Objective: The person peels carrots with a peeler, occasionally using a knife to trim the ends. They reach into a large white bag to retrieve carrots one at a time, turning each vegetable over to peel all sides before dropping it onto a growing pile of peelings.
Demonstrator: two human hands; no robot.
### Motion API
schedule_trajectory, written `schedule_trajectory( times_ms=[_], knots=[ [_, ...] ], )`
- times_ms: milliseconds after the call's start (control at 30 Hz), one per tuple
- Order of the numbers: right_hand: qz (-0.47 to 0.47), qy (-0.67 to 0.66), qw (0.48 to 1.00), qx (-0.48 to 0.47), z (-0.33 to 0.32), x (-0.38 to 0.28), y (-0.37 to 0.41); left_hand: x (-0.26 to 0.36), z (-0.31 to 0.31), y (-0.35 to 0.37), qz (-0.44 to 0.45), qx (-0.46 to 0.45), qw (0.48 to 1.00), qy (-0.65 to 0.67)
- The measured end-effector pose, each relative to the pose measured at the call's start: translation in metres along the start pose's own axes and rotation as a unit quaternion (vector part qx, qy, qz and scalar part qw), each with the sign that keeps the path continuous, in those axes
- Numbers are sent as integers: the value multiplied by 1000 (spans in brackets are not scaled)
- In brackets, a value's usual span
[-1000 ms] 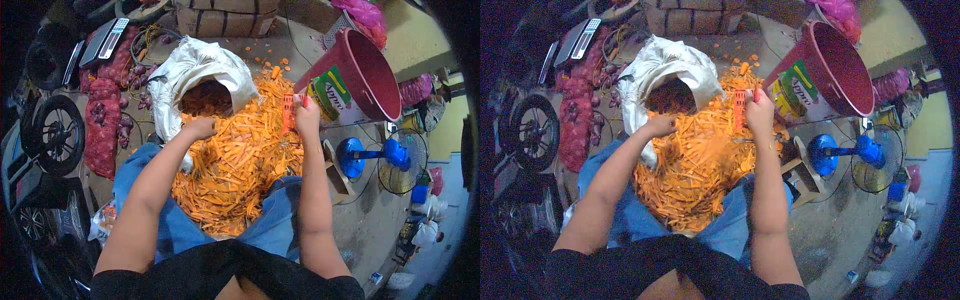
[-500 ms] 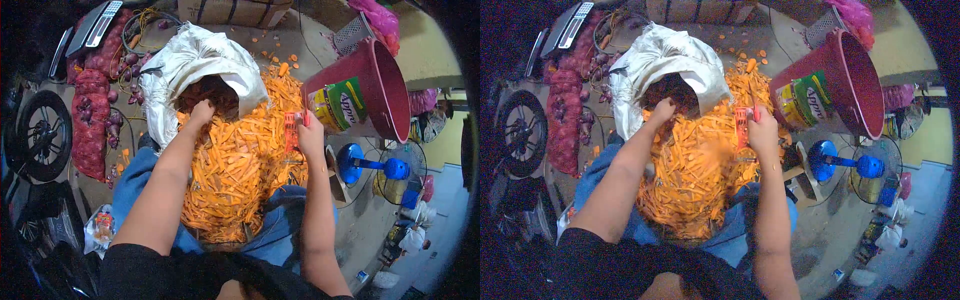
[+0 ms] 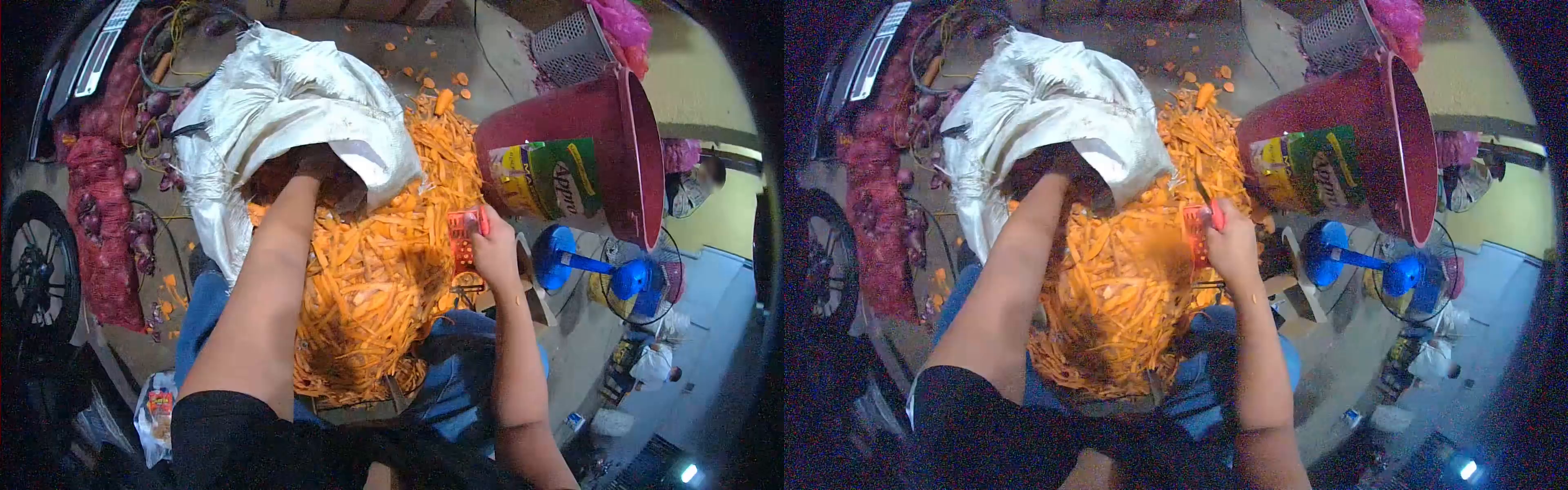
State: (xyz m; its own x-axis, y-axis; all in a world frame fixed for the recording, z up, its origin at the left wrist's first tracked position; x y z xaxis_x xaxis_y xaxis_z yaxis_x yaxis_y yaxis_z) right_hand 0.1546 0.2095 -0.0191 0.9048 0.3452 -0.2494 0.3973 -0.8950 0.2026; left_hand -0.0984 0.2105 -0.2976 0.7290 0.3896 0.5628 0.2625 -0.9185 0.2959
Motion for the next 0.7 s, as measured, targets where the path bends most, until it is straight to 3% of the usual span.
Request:
schedule_trajectory(
  times_ms=[100, 167, 400, 700],
  knots=[
    [3, 7, 999, -46, 12, 0, -8, -9, 1, -8, -11, -7, 1000, -4],
    [-45, 22, 999, 3, 12, 0, -12, -12, 0, -12, -18, -15, 1000, 1],
    [20, 5, 998, -63, 17, 11, -24, -21, 9, -22, -29, -26, 999, 5],
    [-7, 11, 996, -87, 20, 9, -23, -20, 15, -26, -38, -32, 999, 21]
  ],
)
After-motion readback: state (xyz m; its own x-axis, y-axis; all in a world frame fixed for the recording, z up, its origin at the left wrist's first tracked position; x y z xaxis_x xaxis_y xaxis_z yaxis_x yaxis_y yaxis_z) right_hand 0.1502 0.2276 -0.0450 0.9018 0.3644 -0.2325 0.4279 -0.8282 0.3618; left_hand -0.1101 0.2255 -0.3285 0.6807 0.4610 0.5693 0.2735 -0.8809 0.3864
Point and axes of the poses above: each hand's wrist, its own y-axis away from the middle knuckle, its own z-axis out of the palm, x = y × z, the point moved 8 cm from there along -y, towards the middle knuckle, and after that the axes turned 15 degrees about y, right-handed, at the moved point
